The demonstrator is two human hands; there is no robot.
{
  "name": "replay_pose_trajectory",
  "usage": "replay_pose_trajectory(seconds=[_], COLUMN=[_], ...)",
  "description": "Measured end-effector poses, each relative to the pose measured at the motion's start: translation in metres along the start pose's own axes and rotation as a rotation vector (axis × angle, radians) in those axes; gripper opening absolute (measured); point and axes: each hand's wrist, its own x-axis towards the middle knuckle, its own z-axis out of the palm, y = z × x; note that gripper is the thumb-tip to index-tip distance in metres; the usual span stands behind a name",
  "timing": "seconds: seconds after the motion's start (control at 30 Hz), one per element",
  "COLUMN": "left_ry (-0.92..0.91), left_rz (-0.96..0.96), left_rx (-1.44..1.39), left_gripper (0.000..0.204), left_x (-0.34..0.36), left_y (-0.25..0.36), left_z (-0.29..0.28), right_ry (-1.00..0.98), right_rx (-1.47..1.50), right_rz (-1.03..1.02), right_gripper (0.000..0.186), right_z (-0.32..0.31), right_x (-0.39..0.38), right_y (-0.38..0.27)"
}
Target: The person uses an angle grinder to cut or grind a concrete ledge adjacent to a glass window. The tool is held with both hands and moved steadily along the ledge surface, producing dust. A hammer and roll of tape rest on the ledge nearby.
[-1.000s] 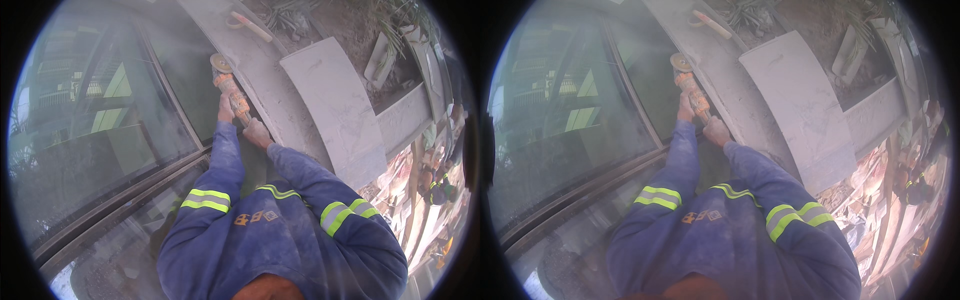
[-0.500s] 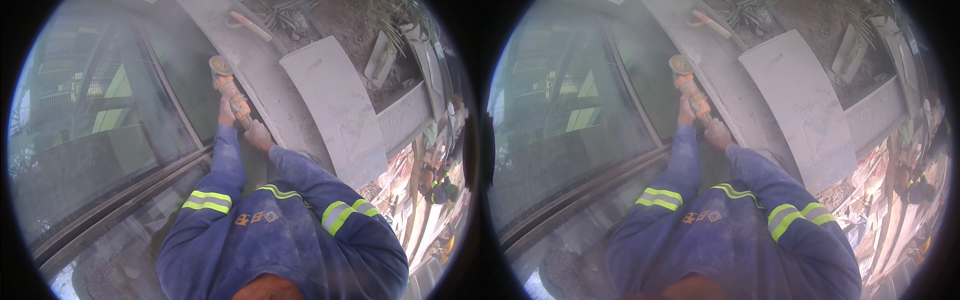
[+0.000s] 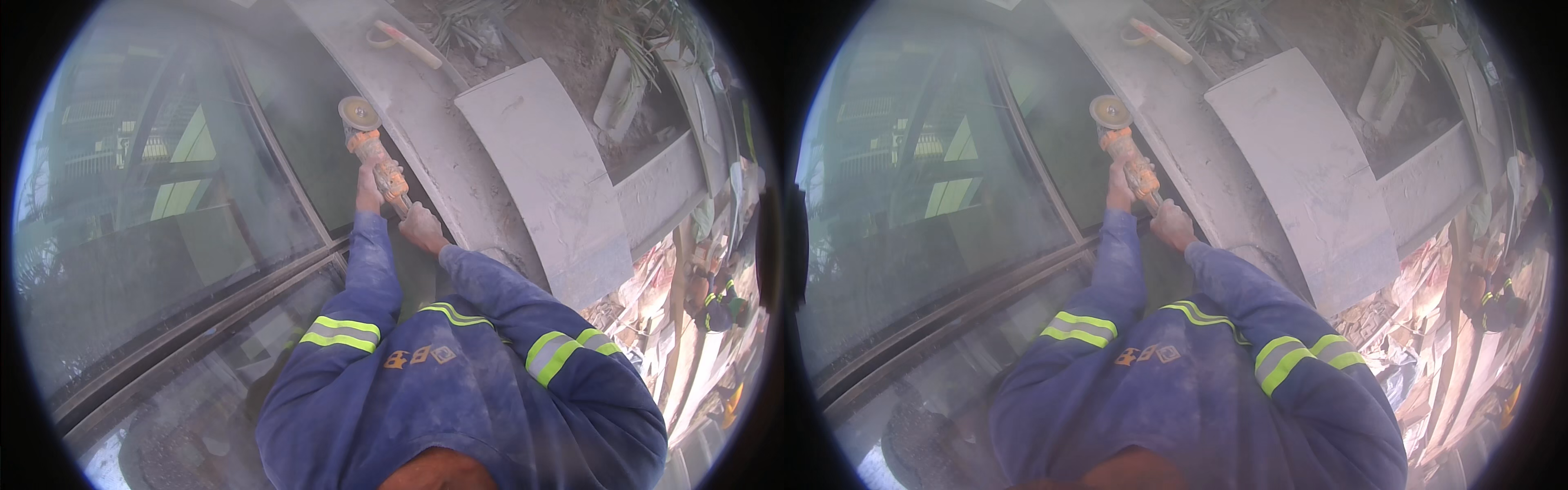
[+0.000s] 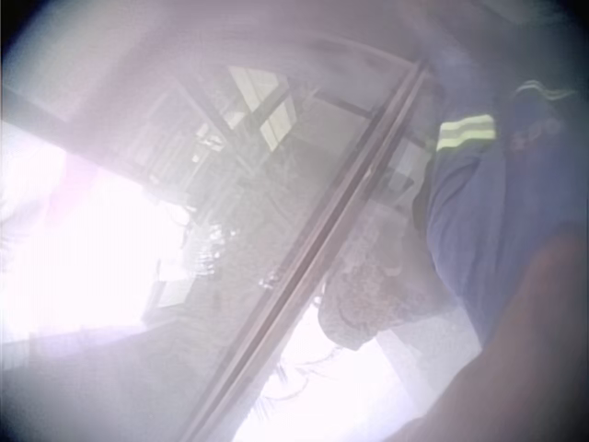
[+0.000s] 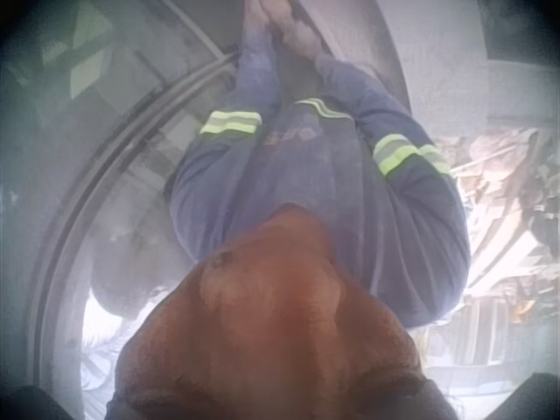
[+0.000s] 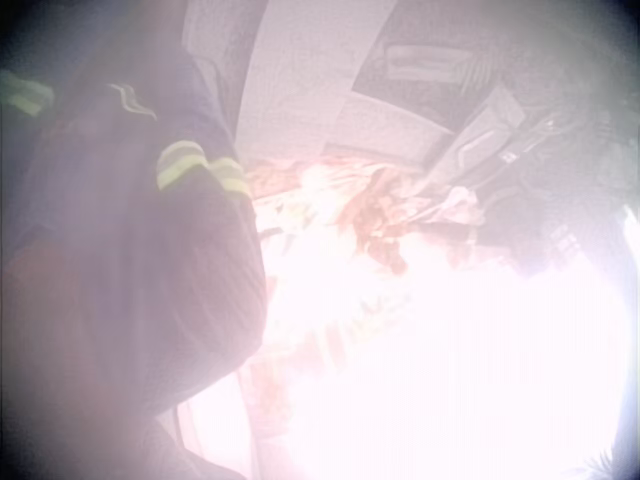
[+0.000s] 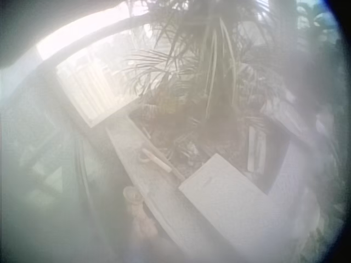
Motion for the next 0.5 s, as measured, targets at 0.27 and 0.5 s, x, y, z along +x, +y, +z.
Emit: replay_pose_trajectory(seconds=[0.27, 0.5], left_ry=[-0.006, 0.016], left_rz=[0.051, 0.011], left_rx=[-0.006, 0.011], left_gripper=[0.055, 0.052], left_x=[0.023, 0.009], left_y=[0.001, -0.002], left_z=[-0.002, 0.002], right_ry=[0.044, 0.02], right_rx=[0.01, 0.017], right_rz=[-0.057, -0.025], right_gripper=[0.031, 0.031], right_z=[-0.001, 0.002], right_x=[0.014, 0.008], right_y=[-0.003, 0.005])
